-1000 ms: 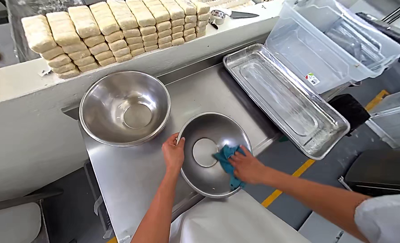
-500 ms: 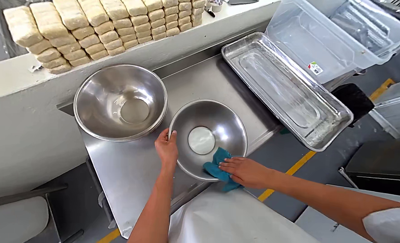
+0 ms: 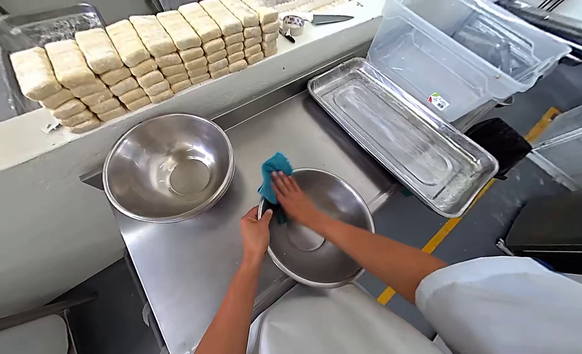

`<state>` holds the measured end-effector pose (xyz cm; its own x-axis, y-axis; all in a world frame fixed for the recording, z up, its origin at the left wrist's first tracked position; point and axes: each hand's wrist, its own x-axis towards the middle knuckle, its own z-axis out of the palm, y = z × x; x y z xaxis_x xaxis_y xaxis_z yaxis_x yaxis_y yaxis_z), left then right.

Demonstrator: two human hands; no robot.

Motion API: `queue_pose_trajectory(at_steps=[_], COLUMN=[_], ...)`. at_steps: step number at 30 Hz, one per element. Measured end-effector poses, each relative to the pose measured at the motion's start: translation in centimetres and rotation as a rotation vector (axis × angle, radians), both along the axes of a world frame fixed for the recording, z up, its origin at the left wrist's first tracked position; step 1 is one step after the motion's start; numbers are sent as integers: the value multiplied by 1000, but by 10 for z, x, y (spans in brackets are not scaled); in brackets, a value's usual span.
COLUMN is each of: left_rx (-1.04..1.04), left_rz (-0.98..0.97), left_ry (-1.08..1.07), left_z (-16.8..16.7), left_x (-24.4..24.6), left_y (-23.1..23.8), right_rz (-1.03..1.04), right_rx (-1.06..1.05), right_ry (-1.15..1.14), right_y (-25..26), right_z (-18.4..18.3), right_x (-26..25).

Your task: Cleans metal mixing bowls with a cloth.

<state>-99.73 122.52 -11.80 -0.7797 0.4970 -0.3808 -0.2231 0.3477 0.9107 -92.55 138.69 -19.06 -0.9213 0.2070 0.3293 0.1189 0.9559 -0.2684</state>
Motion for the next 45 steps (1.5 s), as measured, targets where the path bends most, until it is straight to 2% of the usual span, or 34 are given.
queue_pose_trajectory(at_steps=[3,5,7,9,10,12,13,15,16,18,19,22,23,24,25,26,28,31,33,35,37,39,42,45], left_rx=[-39,-34,11,83,114,183,224,318,362,409,421,511,542,575,598,606,612,711,714,723,696,618,596,640], left_rz=[49,61,27,-43,-53,-24,-6,15,2,-81,-117,-57,-15,22,56,101,241,480,554,532,409,266,144,29], left_ry=[63,195,323,351,330,266,224,150,128,158,216,471,561,648,726,790,818,648,584,670,827,966,1124,1321], left_z=[15,29,42,50,50,48,46,49,54,71,80,106,115,124,132,140,154,172,176,174,174,175,178,185], left_x=[-13,-19,-17,-15,-15,-18,-18,-14,-7,11,15,-7,-19,-30,-40,-49,-68,-88,-88,-84,-77,-61,-27,-10], left_y=[-6,-2,5,14,15,12,10,11,13,16,17,15,10,3,-5,-13,-30,-43,-47,-48,-48,-46,-33,-24], right_rz=[-56,-50,30,108,61,-239,-427,-675,-690,-505,-354,11,70,85,70,20,-181,-536,-575,-540,-460,-298,-149,10], right_rx=[210,128,-219,-818,-1103,-1565,-1718,-1885,-1908,-1803,-1651,-967,-754,-655,-691,-819,-1212,-1809,-1931,-1778,-1431,-1087,-781,-642], right_ry=[-255,-409,-522,-577,-479,-175,-39,167,225,242,202,-130,-171,-170,-182,-204,-197,169,475,752,958,992,714,290], right_y=[66,55,-1,-54,-73,-92,-90,-73,-65,-70,-81,-98,-95,-87,-74,-59,-36,-19,-22,-26,-19,-5,0,-45], right_z=[5,20,33,54,63,81,90,108,115,130,137,152,148,142,137,132,122,130,160,199,227,241,230,194], right_x=[62,106,132,127,121,111,107,94,86,71,66,83,95,107,120,132,153,156,142,124,113,103,63,35])
